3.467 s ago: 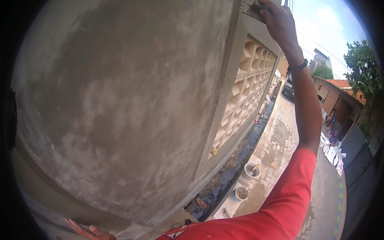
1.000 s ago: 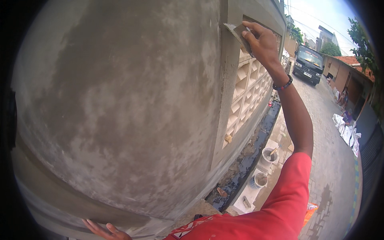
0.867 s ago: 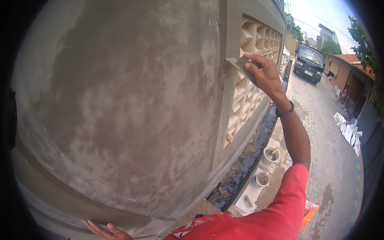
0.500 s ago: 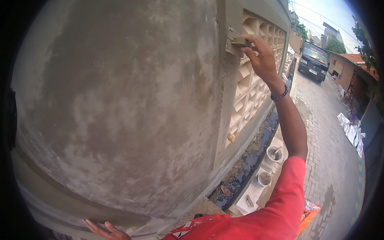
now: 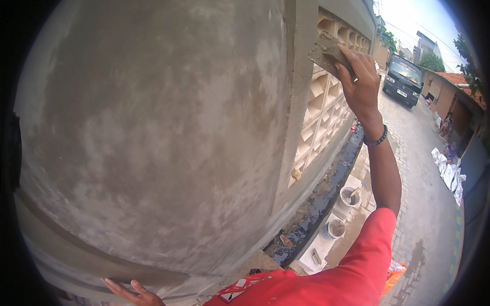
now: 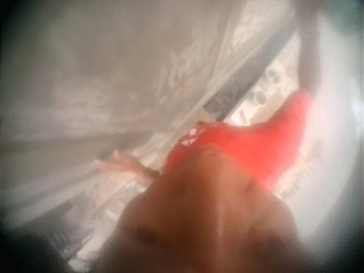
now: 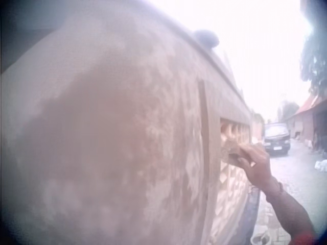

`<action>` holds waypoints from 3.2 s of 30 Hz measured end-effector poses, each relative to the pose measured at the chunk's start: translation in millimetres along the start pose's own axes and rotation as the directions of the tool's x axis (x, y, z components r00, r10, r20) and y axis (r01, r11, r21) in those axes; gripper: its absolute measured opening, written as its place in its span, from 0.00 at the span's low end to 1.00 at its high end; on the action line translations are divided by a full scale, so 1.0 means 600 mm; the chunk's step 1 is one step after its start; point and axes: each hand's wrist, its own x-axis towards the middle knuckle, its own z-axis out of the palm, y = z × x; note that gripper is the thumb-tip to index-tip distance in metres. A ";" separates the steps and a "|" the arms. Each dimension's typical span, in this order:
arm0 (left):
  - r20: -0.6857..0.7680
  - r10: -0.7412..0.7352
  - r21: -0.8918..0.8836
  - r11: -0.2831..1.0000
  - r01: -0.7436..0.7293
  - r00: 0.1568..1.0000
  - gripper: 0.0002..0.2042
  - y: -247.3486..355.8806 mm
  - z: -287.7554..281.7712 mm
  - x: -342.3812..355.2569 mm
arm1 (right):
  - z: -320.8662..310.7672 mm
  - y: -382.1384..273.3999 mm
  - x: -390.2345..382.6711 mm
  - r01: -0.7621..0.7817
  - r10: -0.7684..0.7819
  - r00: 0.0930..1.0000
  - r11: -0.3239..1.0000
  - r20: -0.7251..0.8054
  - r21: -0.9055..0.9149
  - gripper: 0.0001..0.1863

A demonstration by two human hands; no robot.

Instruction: The person applies plaster to a decorative concrete wall using a trowel and a bucket of plaster. They repeatedly scoop plaster from the bucket and smooth it onto the wall surface, working along the edges of a lattice pattern.

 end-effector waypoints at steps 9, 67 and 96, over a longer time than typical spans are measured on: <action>-0.003 -0.053 -0.005 0.999 0.053 0.999 0.32 0.001 0.004 -0.003 | -0.003 -0.077 0.135 0.441 -0.353 0.889 0.834 0.292 -0.333 0.19; -0.129 0.014 0.119 0.993 0.001 0.992 0.28 0.015 -0.003 0.006 | 0.087 0.027 0.061 -0.197 0.289 0.935 0.905 -0.206 0.376 0.15; -0.097 -0.172 -0.190 0.970 0.151 0.980 0.31 0.021 0.031 -0.016 | -0.019 -0.036 0.196 -0.113 0.175 0.977 0.908 -0.119 0.404 0.14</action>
